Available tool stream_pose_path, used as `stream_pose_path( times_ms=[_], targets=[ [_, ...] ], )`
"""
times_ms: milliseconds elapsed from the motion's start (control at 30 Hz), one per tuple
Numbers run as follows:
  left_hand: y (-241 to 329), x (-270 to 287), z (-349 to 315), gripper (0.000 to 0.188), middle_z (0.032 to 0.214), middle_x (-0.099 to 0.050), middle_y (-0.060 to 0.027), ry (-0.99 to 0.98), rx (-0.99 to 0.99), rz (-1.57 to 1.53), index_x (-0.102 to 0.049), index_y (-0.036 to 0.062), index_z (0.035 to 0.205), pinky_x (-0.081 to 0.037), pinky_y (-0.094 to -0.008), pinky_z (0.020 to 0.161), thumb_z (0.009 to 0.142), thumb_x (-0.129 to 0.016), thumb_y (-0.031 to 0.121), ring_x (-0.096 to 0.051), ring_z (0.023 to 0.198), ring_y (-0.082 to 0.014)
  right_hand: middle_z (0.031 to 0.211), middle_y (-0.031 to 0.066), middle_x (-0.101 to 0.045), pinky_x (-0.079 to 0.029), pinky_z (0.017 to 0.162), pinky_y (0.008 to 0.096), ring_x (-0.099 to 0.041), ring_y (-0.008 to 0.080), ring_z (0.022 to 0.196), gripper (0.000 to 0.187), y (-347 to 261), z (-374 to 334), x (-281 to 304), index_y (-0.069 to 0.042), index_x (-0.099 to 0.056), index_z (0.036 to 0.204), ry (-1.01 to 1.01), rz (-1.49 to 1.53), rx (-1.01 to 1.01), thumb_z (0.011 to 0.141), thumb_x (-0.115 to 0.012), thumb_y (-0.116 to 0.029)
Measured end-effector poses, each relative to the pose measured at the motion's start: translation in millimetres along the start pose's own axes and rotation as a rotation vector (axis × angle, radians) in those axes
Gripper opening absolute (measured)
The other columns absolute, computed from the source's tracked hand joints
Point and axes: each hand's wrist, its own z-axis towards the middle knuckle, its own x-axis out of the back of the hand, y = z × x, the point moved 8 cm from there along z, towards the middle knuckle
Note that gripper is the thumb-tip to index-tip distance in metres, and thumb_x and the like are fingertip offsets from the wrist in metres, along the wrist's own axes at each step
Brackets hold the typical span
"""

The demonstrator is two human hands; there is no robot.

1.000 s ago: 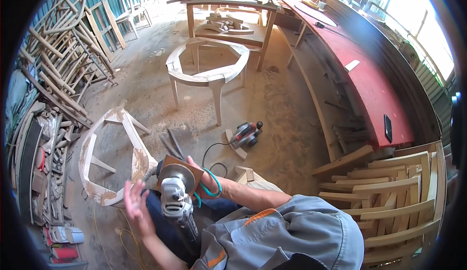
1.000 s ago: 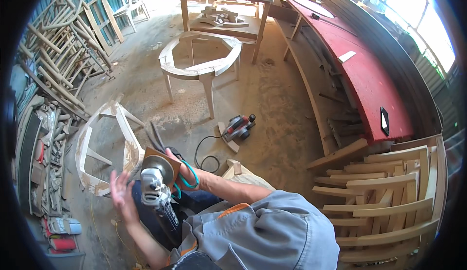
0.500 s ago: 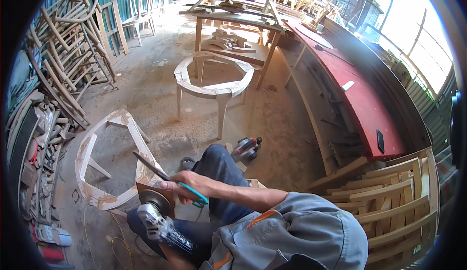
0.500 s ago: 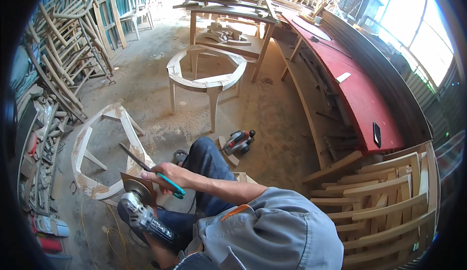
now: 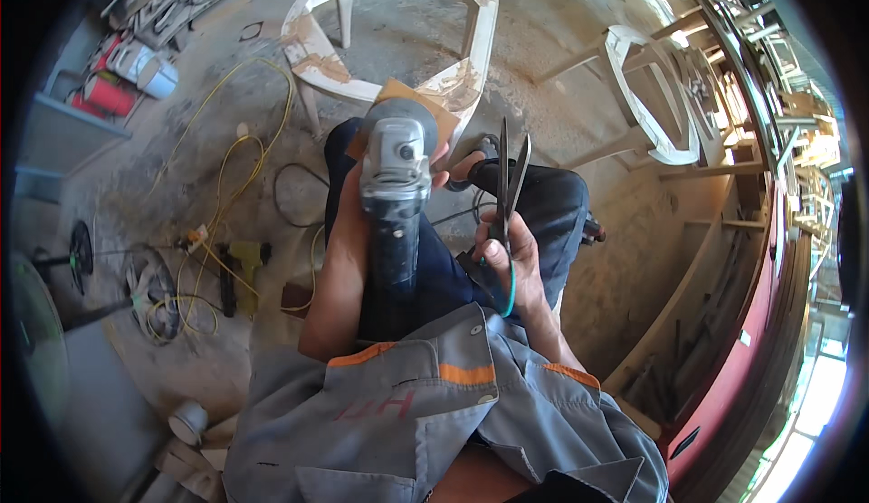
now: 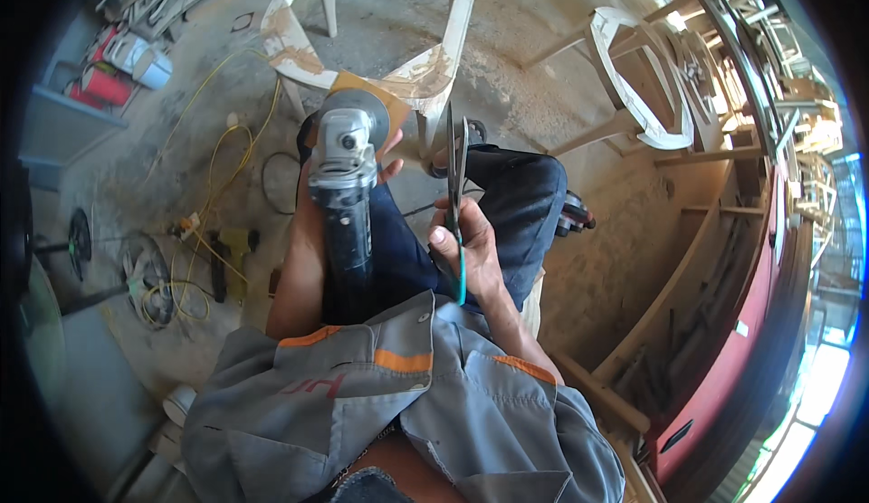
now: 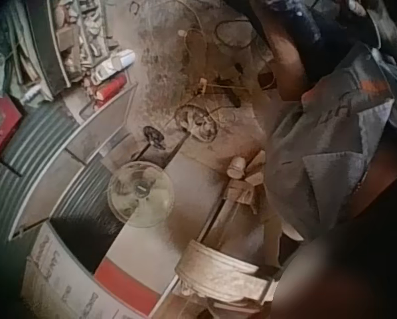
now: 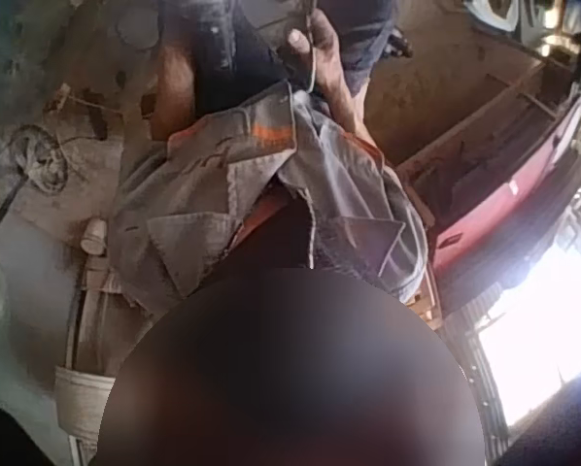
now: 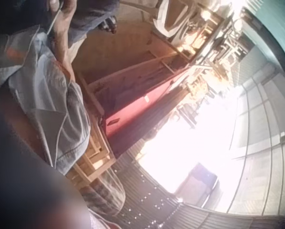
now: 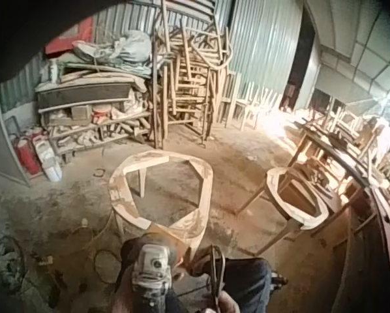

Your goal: The worker uses an electric planer on a wooden chair frame, sands it using an angle grinder with a sanding disc, and trims a sheet of sandpaper with scissors.

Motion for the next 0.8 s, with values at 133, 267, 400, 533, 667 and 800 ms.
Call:
stream_pose_path(
  times_ms=[133, 267, 400, 533, 667, 800],
  targets=[
    [-4, 13, -8, 0.06, 0.131, -0.047, -0.0328, -0.018, 0.109, 0.006, -0.045, 0.0032, 0.136, -0.057, -0.05, 0.079, 0.097, -0.044, 0.049, -0.06, 0.107, -0.0437, 0.08, -0.0013, -0.052, -0.039, 0.063, 0.022, -0.046, 0.0076, 0.068, 0.057, 7, -2, -4, -0.002, -0.051, 0.126, -0.003, -0.184, -0.037, 0.09, -0.064, -0.045],
    [4, 38, -4, 0.061, 0.129, -0.047, -0.0353, -0.08, 0.057, 0.079, -0.044, 0.0023, 0.136, -0.056, -0.0515, 0.081, 0.096, -0.047, 0.049, -0.058, 0.109, -0.046, 0.081, -0.0017, -0.053, -0.038, 0.061, 0.022, -0.046, 0.0073, 0.068, 0.057, -11, 4, 0, -0.001, -0.051, 0.13, -0.035, -0.158, 0.114, 0.095, -0.056, -0.046],
    [7, 40, -4, 0.058, 0.136, -0.041, -0.0241, -0.244, 0.106, 0.021, -0.039, 0.0003, 0.135, -0.038, -0.0573, 0.102, 0.096, -0.049, 0.042, -0.046, 0.121, -0.0416, 0.086, -0.001, -0.054, -0.042, 0.067, 0.0232, -0.048, 0.0085, 0.073, 0.06, -24, 6, 12, -0.001, -0.051, 0.132, -0.04, -0.232, 0.083, 0.096, -0.053, -0.049],
    [6, 45, -10, 0.053, 0.134, -0.047, -0.0138, -0.164, -0.013, 0.254, -0.04, -0.0005, 0.132, -0.033, -0.0563, 0.11, 0.097, -0.048, 0.038, -0.047, 0.123, -0.0344, 0.088, -0.0002, -0.054, -0.042, 0.068, 0.0244, -0.05, 0.0096, 0.075, 0.061, -28, 1, 4, -0.001, -0.051, 0.131, -0.135, -0.213, 0.079, 0.095, -0.053, -0.051],
    [-2, 29, -15, 0.051, 0.124, -0.055, -0.0162, -0.284, -0.093, 0.443, -0.042, -0.0018, 0.132, -0.048, -0.0433, 0.099, 0.098, -0.044, 0.036, -0.056, 0.112, -0.0285, 0.085, -0.001, -0.052, -0.04, 0.066, 0.0222, -0.047, 0.0079, 0.073, 0.067, -20, 4, -4, -0.001, -0.051, 0.131, -0.124, -0.251, 0.042, 0.09, -0.06, -0.053],
    [-13, 19, -14, 0.048, 0.129, -0.053, -0.0166, -0.282, 0.074, 0.139, -0.045, 0.0067, 0.132, -0.043, -0.0524, 0.103, 0.097, -0.048, 0.039, -0.056, 0.114, -0.0324, 0.082, -0.0039, -0.047, -0.037, 0.071, 0.0212, -0.042, 0.0061, 0.077, 0.061, -17, 4, -8, 0.0, -0.054, 0.128, -0.127, -0.194, 0.006, 0.09, -0.065, -0.046]
  ],
)
